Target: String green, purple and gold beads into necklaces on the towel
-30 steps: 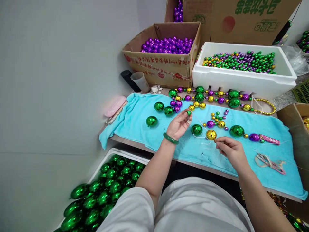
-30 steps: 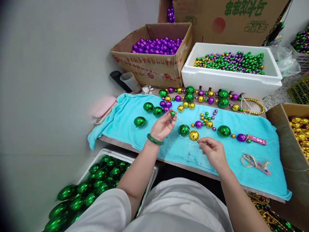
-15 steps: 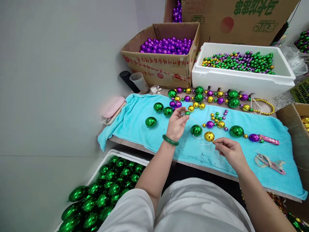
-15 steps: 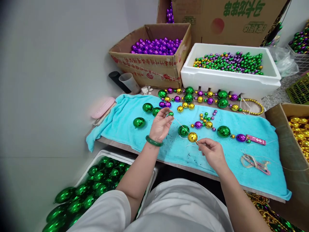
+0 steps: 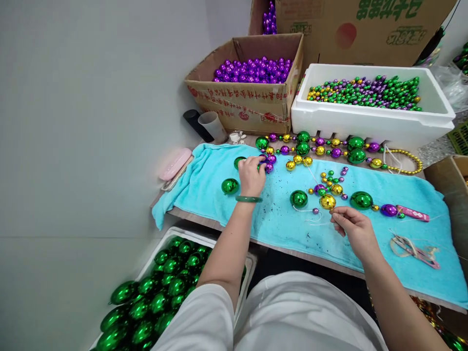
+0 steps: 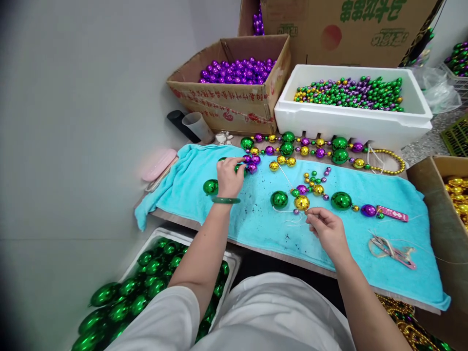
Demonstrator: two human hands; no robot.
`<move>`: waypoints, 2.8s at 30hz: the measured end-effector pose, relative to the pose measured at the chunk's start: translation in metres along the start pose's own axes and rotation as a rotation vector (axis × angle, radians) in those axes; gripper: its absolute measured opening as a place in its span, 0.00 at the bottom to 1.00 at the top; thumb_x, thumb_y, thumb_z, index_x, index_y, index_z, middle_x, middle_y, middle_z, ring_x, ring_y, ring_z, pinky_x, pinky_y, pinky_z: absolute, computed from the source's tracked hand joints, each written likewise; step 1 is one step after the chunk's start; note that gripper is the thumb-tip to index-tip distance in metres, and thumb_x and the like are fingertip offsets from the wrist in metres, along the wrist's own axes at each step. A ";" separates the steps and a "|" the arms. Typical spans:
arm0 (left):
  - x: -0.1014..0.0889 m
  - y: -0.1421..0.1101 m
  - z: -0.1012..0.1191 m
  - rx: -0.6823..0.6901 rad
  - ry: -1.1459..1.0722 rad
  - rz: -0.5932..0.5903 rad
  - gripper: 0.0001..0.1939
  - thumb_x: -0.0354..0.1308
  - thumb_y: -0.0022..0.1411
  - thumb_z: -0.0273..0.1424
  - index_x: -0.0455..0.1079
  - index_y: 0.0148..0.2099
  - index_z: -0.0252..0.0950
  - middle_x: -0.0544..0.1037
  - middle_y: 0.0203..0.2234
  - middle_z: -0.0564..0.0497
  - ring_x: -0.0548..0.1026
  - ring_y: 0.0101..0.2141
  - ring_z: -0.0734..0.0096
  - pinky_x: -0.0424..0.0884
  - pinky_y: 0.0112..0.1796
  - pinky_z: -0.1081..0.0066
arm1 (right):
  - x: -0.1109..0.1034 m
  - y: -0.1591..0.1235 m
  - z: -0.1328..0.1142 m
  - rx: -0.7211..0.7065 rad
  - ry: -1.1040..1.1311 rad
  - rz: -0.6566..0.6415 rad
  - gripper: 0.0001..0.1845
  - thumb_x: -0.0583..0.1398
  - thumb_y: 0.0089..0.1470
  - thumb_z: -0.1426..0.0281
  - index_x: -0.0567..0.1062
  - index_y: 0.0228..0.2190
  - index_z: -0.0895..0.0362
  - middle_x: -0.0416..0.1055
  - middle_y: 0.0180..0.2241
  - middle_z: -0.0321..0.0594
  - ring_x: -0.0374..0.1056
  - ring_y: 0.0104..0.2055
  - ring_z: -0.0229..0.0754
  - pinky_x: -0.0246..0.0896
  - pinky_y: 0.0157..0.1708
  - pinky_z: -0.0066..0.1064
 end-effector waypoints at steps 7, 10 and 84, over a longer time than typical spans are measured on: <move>0.033 0.011 -0.003 0.187 0.515 -0.259 0.14 0.54 0.60 0.34 0.72 0.47 0.38 0.75 0.44 0.39 0.60 0.52 0.46 0.51 0.52 0.50 | 0.000 0.001 -0.003 -0.006 0.021 -0.007 0.17 0.68 0.39 0.58 0.76 0.28 0.57 0.69 0.22 0.37 0.60 0.20 0.33 0.52 0.16 0.25; 0.043 0.007 0.006 0.207 0.577 -0.282 0.15 0.54 0.60 0.33 0.71 0.48 0.36 0.74 0.44 0.37 0.61 0.51 0.47 0.53 0.51 0.51 | 0.000 0.001 0.000 0.010 0.015 -0.013 0.18 0.68 0.38 0.58 0.76 0.28 0.58 0.69 0.21 0.38 0.60 0.20 0.34 0.52 0.16 0.25; 0.036 -0.058 0.082 -0.221 -1.373 -0.333 0.31 0.67 0.49 0.25 0.60 0.54 0.43 0.70 0.44 0.52 0.73 0.43 0.71 0.68 0.45 0.70 | -0.002 0.011 0.014 -0.004 -0.024 -0.026 0.16 0.66 0.36 0.58 0.77 0.25 0.57 0.70 0.19 0.36 0.60 0.20 0.34 0.55 0.19 0.27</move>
Point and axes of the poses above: each hand's wrist, its own y-axis towards the middle knuckle, its own x-axis out of the palm, z = x × y, the point moved 4 cm from there along y, towards the middle knuckle
